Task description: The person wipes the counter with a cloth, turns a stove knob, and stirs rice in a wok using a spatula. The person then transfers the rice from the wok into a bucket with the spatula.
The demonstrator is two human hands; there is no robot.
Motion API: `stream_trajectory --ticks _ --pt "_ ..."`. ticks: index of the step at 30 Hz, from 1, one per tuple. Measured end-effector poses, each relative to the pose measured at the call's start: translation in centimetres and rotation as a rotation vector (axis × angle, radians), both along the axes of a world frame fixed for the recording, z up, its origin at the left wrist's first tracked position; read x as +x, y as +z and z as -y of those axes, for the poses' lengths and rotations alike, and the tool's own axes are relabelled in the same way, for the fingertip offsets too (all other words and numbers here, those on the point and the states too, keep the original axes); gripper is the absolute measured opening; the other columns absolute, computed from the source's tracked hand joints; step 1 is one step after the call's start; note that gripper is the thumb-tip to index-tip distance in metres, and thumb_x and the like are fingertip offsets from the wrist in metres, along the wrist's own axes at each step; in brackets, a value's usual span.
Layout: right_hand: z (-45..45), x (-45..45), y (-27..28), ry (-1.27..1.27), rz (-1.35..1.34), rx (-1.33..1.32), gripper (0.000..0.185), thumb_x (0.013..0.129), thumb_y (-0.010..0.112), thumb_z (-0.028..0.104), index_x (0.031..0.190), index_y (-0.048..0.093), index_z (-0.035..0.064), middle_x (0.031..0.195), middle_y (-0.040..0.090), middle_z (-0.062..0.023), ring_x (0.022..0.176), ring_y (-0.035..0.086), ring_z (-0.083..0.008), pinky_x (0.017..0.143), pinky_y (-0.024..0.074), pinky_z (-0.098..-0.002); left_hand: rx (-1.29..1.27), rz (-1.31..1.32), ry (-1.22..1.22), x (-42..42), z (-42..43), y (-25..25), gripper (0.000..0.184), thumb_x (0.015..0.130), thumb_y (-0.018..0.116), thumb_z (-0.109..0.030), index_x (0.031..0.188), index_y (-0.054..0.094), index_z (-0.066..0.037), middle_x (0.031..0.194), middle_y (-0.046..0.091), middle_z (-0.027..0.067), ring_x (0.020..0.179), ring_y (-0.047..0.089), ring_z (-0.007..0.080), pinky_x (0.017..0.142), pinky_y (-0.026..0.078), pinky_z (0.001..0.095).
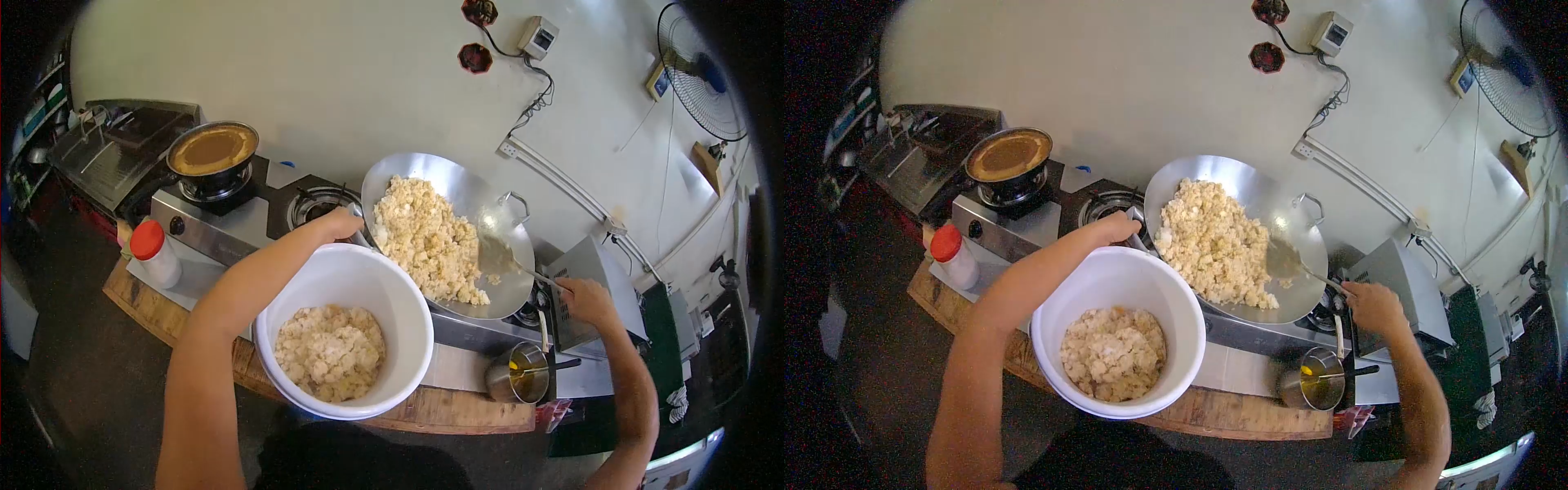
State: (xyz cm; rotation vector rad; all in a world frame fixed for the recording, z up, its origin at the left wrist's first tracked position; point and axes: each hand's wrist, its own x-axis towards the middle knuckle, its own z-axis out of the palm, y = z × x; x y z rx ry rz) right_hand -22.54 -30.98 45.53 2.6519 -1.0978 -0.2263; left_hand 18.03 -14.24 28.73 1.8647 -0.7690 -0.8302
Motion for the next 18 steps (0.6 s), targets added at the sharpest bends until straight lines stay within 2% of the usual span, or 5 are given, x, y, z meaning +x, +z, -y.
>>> stream_trajectory --ticks 6,8,12,16,18 --pt "10.1 1.6 -1.0 0.020 -0.447 0.231 0.033 0.081 0.049 0.033 0.112 0.054 0.0216 0.084 0.062 -0.0136 0.074 0.060 -0.0279 0.068 0.0476 -0.0390 0.061 0.029 -0.019 -0.5 -0.5 0.9 0.045 0.073 0.051 -0.019 0.101 0.046 0.016 0.082 0.058 0.0212 0.058 0.058 0.0230 0.049 0.047 0.0367" --pt "4.9 4.4 1.3 -0.266 -0.423 0.415 0.032 0.081 0.051 0.038 0.106 0.059 0.0202 0.067 0.058 -0.0065 0.054 0.054 -0.0154 0.046 0.0435 -0.0308 0.098 0.057 0.013 -0.2 0.0 0.3 0.045 0.074 0.051 -0.020 0.102 0.046 0.015 0.083 0.058 0.0217 0.060 0.058 0.0234 0.051 0.047 0.0368" --pt "5.8 2.8 -9.7 -0.287 -0.034 0.989 0.040 0.086 0.045 0.038 0.121 0.046 0.0188 0.056 0.041 0.0005 0.042 0.037 -0.0091 0.036 0.0332 -0.0230 0.115 0.096 0.035 -0.5 0.2 0.4 0.049 0.074 0.052 -0.022 0.104 0.044 0.016 0.083 0.058 0.0217 0.066 0.059 0.0254 0.056 0.047 0.0361" --pt "3.7 4.8 -12.7 -0.281 0.204 1.139 0.039 0.087 0.045 0.032 0.121 0.045 0.0124 0.055 0.043 -0.0011 0.040 0.038 -0.0090 0.032 0.0316 -0.0231 0.111 0.253 0.075 0.5 0.8 -1.0 0.051 0.072 0.052 -0.020 0.103 0.042 0.019 0.081 0.058 0.0220 0.065 0.060 0.0249 0.054 0.047 0.0363" --pt "2.5 4.3 -13.4 -0.254 0.253 1.168 0.038 0.087 0.045 0.030 0.120 0.045 0.0116 0.054 0.042 -0.0008 0.039 0.038 -0.0091 0.031 0.0313 -0.0234 0.166 0.012 -0.032 0.1 0.3 0.1 0.052 0.071 0.050 -0.021 0.102 0.043 0.019 0.079 0.059 0.0232 0.068 0.060 0.0268 0.059 0.048 0.0364"
